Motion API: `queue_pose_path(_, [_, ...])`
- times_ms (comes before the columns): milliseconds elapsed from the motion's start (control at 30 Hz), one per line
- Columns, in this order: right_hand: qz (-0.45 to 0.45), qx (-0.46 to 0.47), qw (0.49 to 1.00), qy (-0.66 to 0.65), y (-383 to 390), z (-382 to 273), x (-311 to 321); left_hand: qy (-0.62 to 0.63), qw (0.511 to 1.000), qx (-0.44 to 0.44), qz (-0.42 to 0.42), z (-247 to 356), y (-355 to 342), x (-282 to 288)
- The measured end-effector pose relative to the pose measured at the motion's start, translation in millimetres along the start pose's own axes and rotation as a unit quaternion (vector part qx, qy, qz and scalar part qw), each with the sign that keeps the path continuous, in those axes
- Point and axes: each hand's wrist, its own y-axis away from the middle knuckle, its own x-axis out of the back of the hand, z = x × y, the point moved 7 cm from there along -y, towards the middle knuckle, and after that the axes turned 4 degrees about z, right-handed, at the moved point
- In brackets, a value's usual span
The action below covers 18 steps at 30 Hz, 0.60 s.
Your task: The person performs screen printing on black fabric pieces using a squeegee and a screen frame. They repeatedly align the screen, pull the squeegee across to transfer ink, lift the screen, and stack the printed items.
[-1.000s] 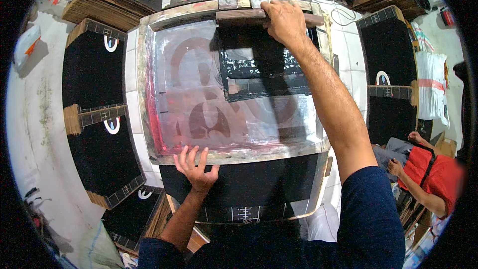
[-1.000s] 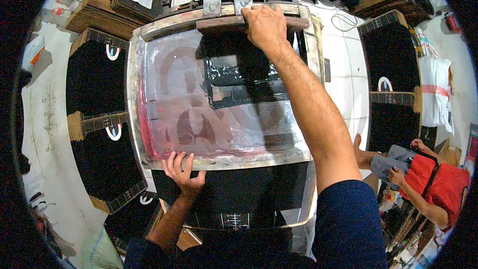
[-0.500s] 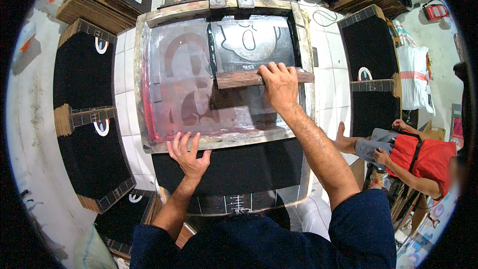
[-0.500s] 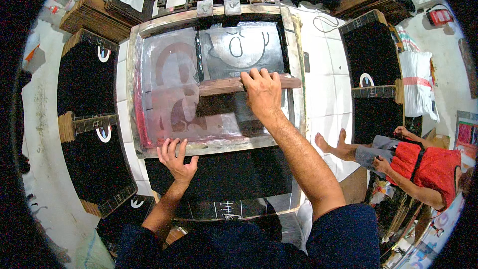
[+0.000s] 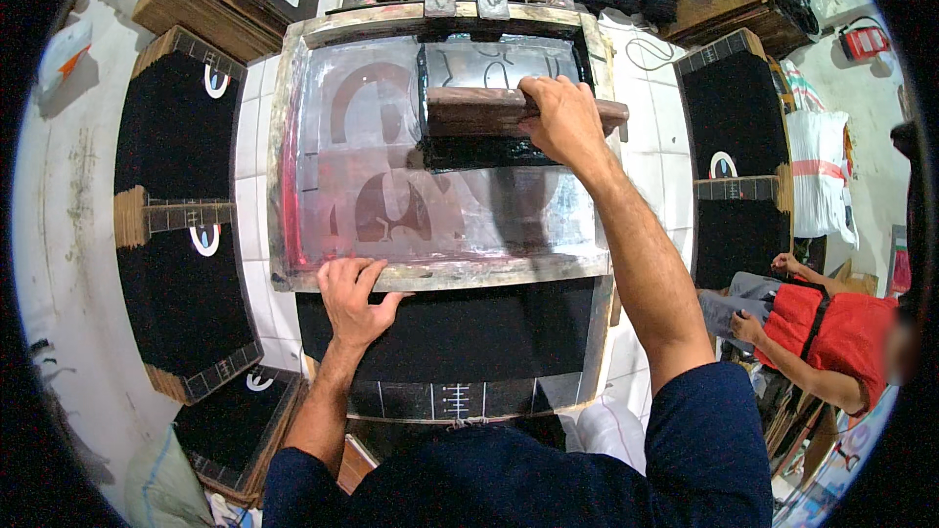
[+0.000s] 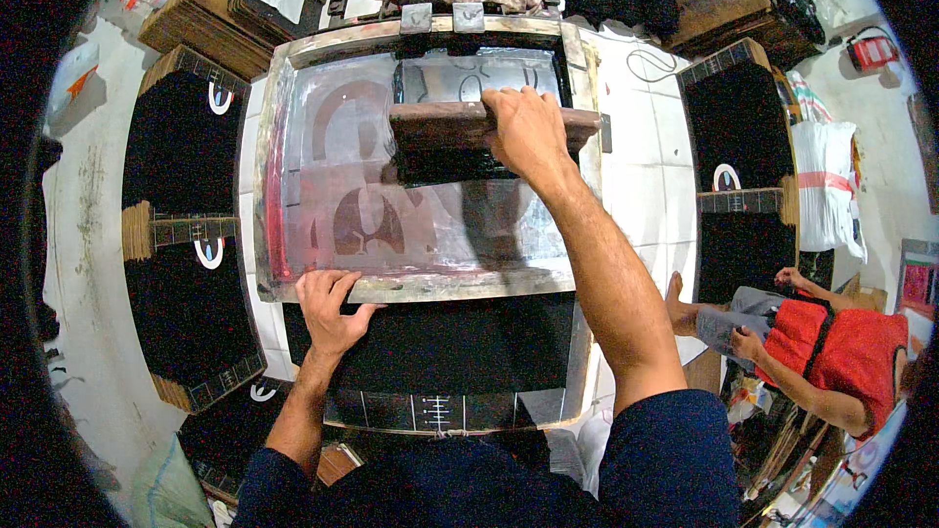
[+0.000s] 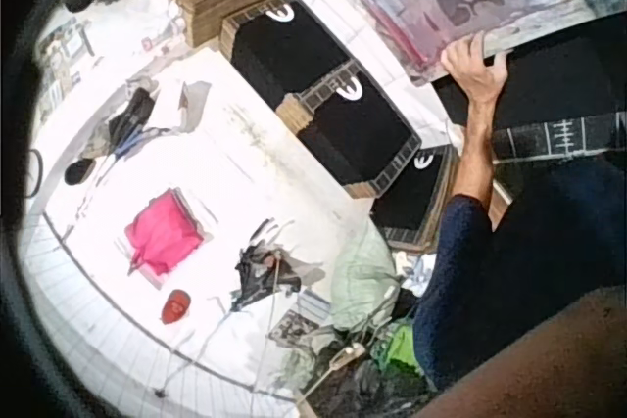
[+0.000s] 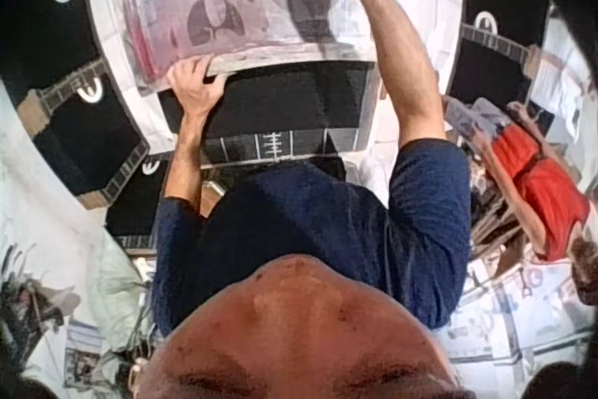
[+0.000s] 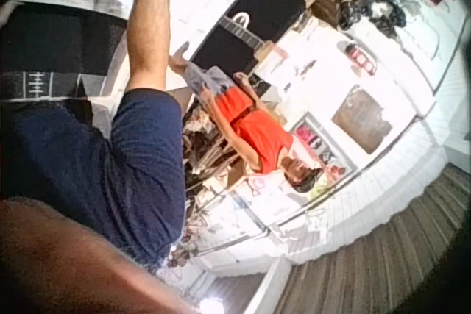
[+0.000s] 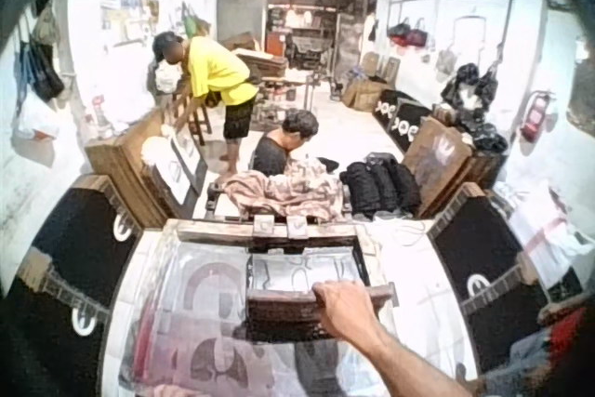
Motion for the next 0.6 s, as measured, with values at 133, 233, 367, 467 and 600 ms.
queue_pose_path(133, [-0.042,-0.007,0.999,0.012,12.3,-4.7,-5.3,-0.004,1.0,0.008,-0.007,-0.1,-0.6,-0.5])
queue_pose_path(233, [-0.048,0.016,0.999,0.014,19.9,-10.6,-14.1,-0.001,1.0,0.018,-0.017,-1.5,-1.3,-1.3])
queue_pose_path(367, [-0.038,0.01,0.999,-0.021,3.1,1.2,-21.7,0.008,0.999,0.04,-0.031,-2.0,-3.9,-0.5])
queue_pose_path(467, [-0.029,0.027,0.999,0.016,-47.1,19.9,-26.1,0.008,0.999,0.043,-0.032,-0.4,-6.4,1.1])
queue_pose_path(600, [-0.086,0.025,0.994,0.061,-153.2,58.0,-40.5,0.002,0.998,0.045,-0.035,0.2,-5.7,2.1])
